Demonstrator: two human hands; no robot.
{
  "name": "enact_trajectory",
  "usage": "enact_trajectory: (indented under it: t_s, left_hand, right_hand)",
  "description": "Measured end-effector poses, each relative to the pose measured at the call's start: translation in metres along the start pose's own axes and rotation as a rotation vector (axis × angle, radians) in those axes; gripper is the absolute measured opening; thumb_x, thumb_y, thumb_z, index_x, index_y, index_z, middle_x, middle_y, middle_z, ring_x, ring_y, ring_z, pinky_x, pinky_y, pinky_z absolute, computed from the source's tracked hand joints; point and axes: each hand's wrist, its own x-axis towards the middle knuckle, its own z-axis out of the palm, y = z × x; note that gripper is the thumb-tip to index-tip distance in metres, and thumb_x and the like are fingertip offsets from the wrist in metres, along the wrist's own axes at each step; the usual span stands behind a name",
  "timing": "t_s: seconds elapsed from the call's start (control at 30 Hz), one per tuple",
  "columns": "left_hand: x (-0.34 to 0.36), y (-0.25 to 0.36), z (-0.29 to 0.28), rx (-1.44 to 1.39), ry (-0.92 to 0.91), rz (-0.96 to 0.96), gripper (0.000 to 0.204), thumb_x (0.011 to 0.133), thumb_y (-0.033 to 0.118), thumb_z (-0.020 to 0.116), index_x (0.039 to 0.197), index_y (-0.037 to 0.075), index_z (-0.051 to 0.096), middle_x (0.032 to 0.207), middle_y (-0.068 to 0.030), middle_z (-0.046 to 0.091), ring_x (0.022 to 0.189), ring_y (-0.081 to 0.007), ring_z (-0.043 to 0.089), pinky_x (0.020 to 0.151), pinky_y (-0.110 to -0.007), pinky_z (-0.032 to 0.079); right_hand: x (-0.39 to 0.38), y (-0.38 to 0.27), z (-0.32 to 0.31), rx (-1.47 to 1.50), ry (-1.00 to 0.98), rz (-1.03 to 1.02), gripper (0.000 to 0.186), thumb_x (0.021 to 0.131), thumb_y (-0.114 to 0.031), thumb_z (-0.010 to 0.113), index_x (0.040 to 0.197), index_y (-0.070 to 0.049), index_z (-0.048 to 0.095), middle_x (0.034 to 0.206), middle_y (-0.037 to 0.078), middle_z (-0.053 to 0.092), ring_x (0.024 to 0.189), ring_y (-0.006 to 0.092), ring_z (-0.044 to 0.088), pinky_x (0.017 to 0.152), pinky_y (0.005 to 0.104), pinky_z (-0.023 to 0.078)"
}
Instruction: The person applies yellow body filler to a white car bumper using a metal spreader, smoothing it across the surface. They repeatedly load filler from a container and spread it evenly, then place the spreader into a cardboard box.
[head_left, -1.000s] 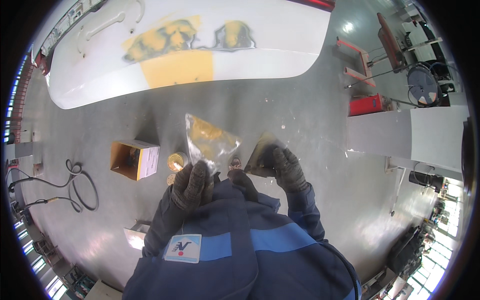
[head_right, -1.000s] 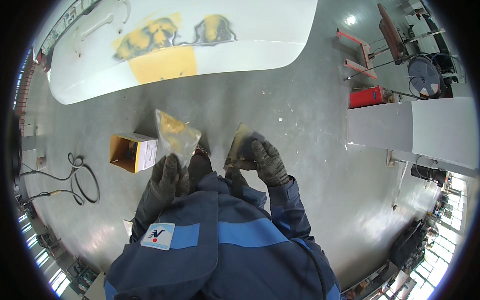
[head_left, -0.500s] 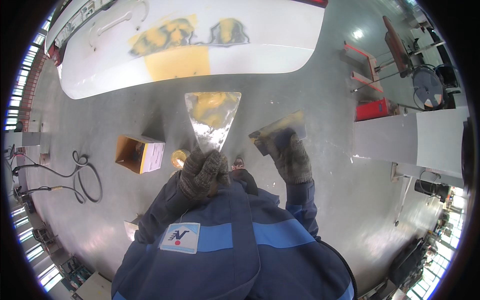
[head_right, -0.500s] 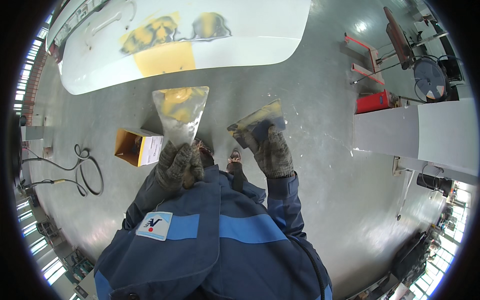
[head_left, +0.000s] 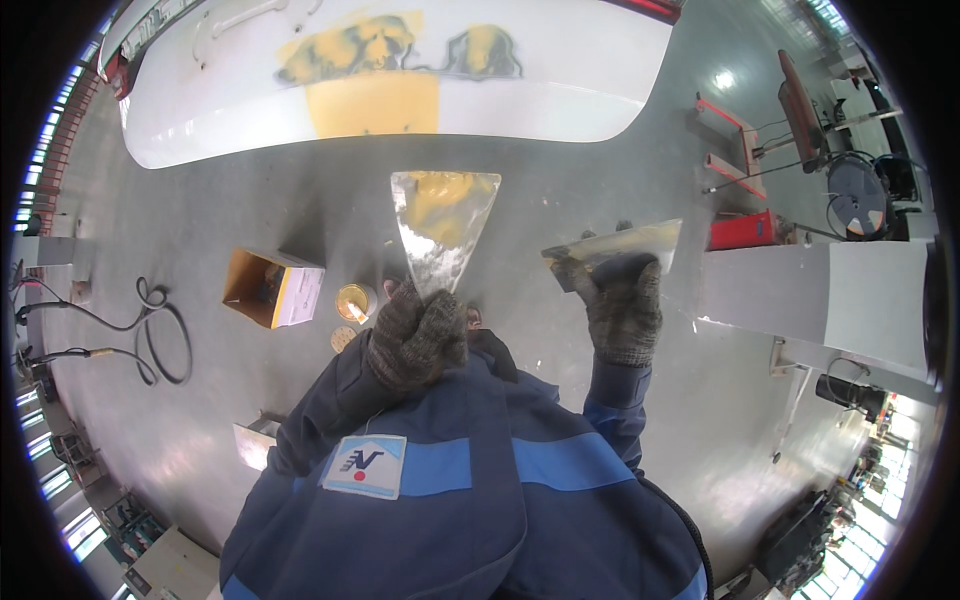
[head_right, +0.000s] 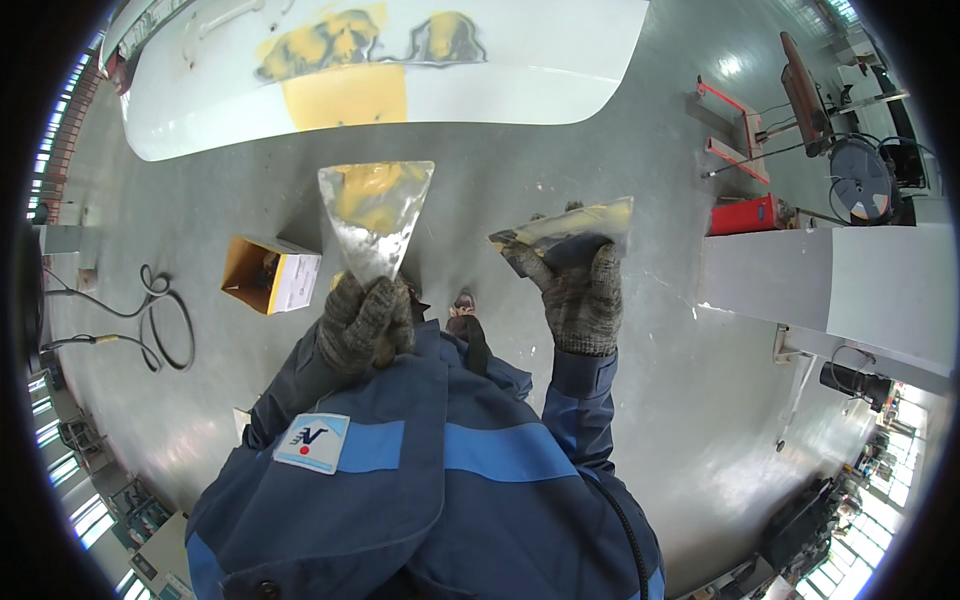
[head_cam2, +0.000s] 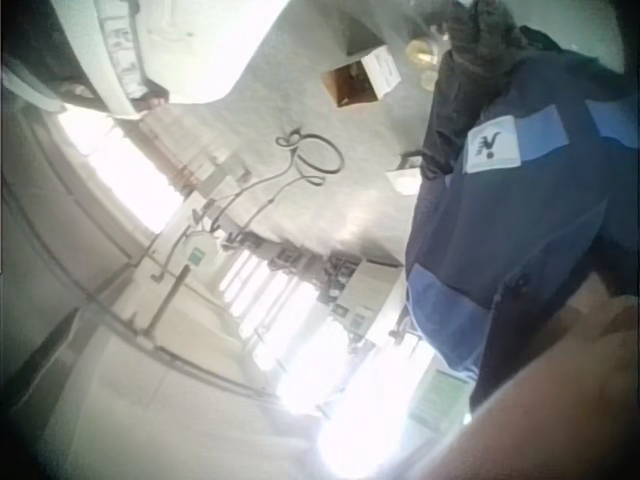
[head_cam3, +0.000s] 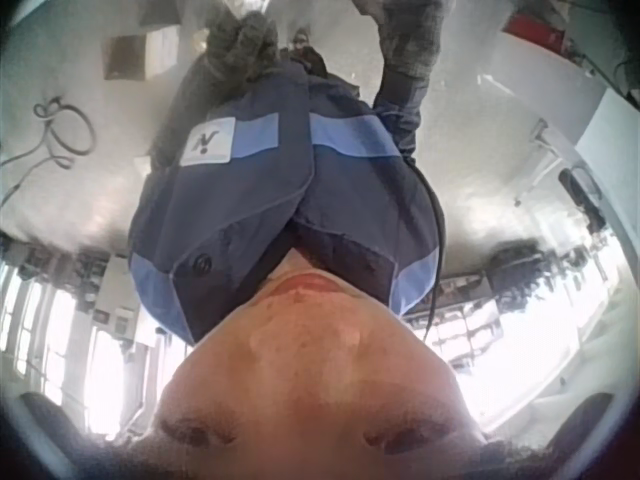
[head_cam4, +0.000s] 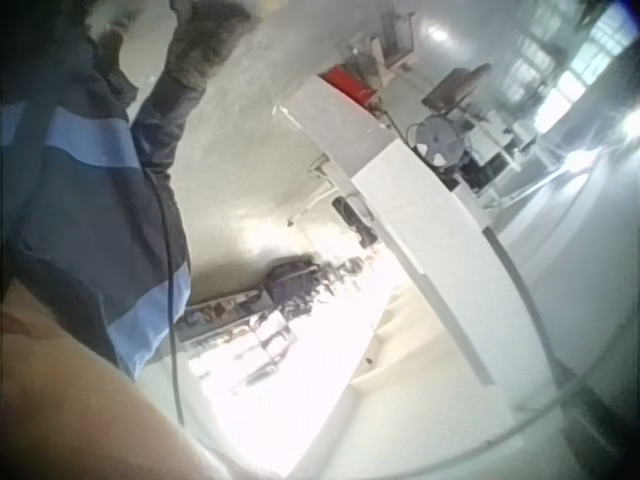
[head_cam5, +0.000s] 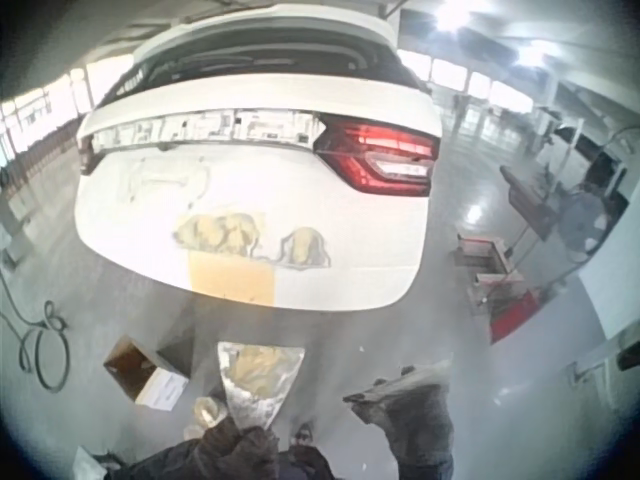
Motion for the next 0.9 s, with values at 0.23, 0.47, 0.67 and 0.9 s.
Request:
enact_trajectory:
  t_s: [0.23, 0.47, 0.67, 0.9]
  left_hand:
    - [0.004, -0.003, 0.003, 0.082, -0.123, 0.287, 0.015, 0.108, 0.011, 0.052, 0.119, 0.002, 0.057, 0.083, -0.0082, 0.064, 0.065, -0.0152, 0.062, 0.055, -0.029, 0.051]
    - [-0.006, -0.014, -0.014, 0.148, -0.185, 0.034, 0.043, 0.1, 0.011, 0.061, 0.141, 0.0, 0.055, 0.113, -0.0117, 0.066, 0.091, -0.0206, 0.069, 0.082, -0.035, 0.056]
    - [0.002, -0.027, -0.006, 0.264, -0.146, 0.487, 0.038, 0.109, 0.008, 0.049, 0.146, 0.009, 0.045, 0.094, -0.0085, 0.063, 0.07, -0.0146, 0.062, 0.061, -0.031, 0.053]
    - [-0.002, -0.016, -0.001, 0.061, -0.154, 0.285, 0.037, 0.109, 0.006, 0.049, 0.145, 0.007, 0.047, 0.099, -0.0096, 0.064, 0.075, -0.0149, 0.063, 0.063, -0.032, 0.054]
  right_hand:
    - [0.007, -0.005, 0.014, -0.096, -0.194, -0.022, 0.078, 0.101, -0.045, 0.064, 0.154, 0.0, 0.03, 0.155, 0.022, 0.038, 0.145, 0.0421, 0.038, 0.123, 0.068, 0.026]
    - [0.001, 0.008, 0.042, -0.095, -0.15, -0.022, 0.079, 0.102, -0.048, 0.061, 0.155, 0.002, 0.03, 0.155, 0.019, 0.039, 0.144, 0.0367, 0.04, 0.125, 0.0623, 0.027]
    - [0.004, 0.012, 0.03, -0.449, -0.168, -0.221, 0.073, 0.105, -0.047, 0.056, 0.152, 0.006, 0.037, 0.153, 0.019, 0.043, 0.143, 0.0341, 0.043, 0.123, 0.0573, 0.031]
    - [-0.001, 0.02, 0.011, -0.746, -0.214, -0.429, 0.065, 0.11, -0.036, 0.048, 0.152, 0.011, 0.036, 0.159, 0.024, 0.038, 0.147, 0.0333, 0.039, 0.125, 0.0482, 0.032]
